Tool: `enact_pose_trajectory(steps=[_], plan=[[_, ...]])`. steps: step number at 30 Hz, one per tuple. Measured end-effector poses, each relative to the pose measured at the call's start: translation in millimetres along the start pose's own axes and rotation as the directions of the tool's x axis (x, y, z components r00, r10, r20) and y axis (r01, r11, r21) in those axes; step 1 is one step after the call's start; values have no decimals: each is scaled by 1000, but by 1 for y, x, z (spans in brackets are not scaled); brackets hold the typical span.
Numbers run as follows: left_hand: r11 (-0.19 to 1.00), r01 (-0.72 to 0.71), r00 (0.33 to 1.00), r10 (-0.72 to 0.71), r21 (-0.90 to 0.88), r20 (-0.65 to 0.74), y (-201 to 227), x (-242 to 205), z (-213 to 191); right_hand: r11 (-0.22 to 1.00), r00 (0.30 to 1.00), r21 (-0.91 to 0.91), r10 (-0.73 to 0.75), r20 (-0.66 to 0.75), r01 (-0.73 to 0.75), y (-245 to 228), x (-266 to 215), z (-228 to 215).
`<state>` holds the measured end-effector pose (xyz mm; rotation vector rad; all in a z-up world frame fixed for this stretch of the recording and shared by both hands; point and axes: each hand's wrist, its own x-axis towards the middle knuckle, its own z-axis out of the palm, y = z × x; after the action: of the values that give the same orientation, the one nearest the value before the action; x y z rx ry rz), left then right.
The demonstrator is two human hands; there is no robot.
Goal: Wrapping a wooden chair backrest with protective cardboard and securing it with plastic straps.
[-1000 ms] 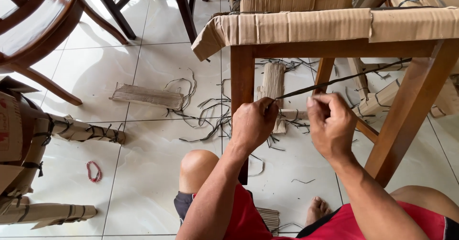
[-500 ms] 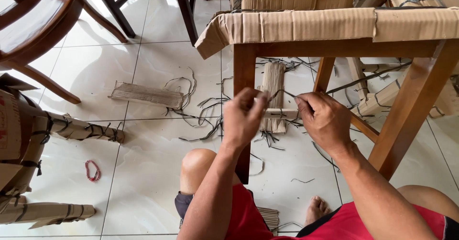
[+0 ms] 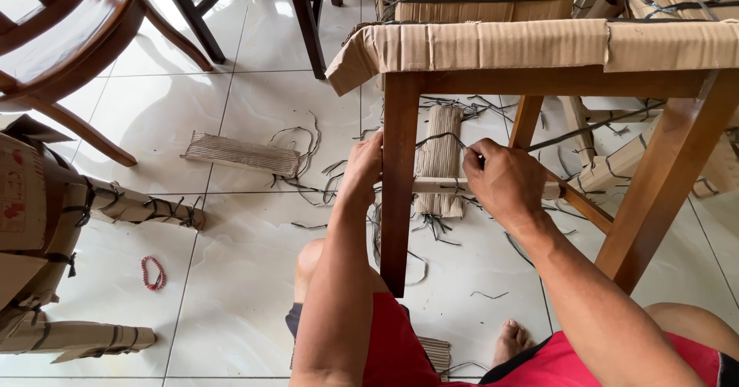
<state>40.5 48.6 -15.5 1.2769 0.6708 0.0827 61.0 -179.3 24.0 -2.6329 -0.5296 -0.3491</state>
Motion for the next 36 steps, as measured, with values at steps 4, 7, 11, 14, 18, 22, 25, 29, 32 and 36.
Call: enact_pose_trajectory(steps=[4,7,11,14,18,22,25,29,32,36], plan=[[964,144,989,-130,-225,75,19,-14,14,1000,1000,-2,-10,16,10,-11,1,-5],[902,233,971,-199,-363,130,18,-7,15,1000,999,14,9,37,-10,-15,1,-6],[882,295,952,-238,-367,192,19,-9,11,1000,999,15,-17,28,17,-14,2,-1],[859,299,950,-227,-416,214,-19,37,0,1000,999,30,-7,52,6,-13,3,4],[875,278,953,-199,-396,229,-59,91,-11,999,998,37,-6,69,3,-5,6,12],[882,249,957,-162,-400,239,13,-5,12,1000,997,20,-6,71,5,-7,5,13],[852,271,947,-152,-448,283,11,2,14,999,998,9,-45,49,44,-5,6,17],[874,130,984,-56,-469,168,10,-1,18,998,996,9,-63,62,63,0,7,19],[899,-90,995,95,-429,-10,-6,14,19,992,990,55,-117,79,113,10,8,19],[897,-284,958,257,-339,-124,-17,31,18,947,975,233,-219,-33,221,15,3,-2]])
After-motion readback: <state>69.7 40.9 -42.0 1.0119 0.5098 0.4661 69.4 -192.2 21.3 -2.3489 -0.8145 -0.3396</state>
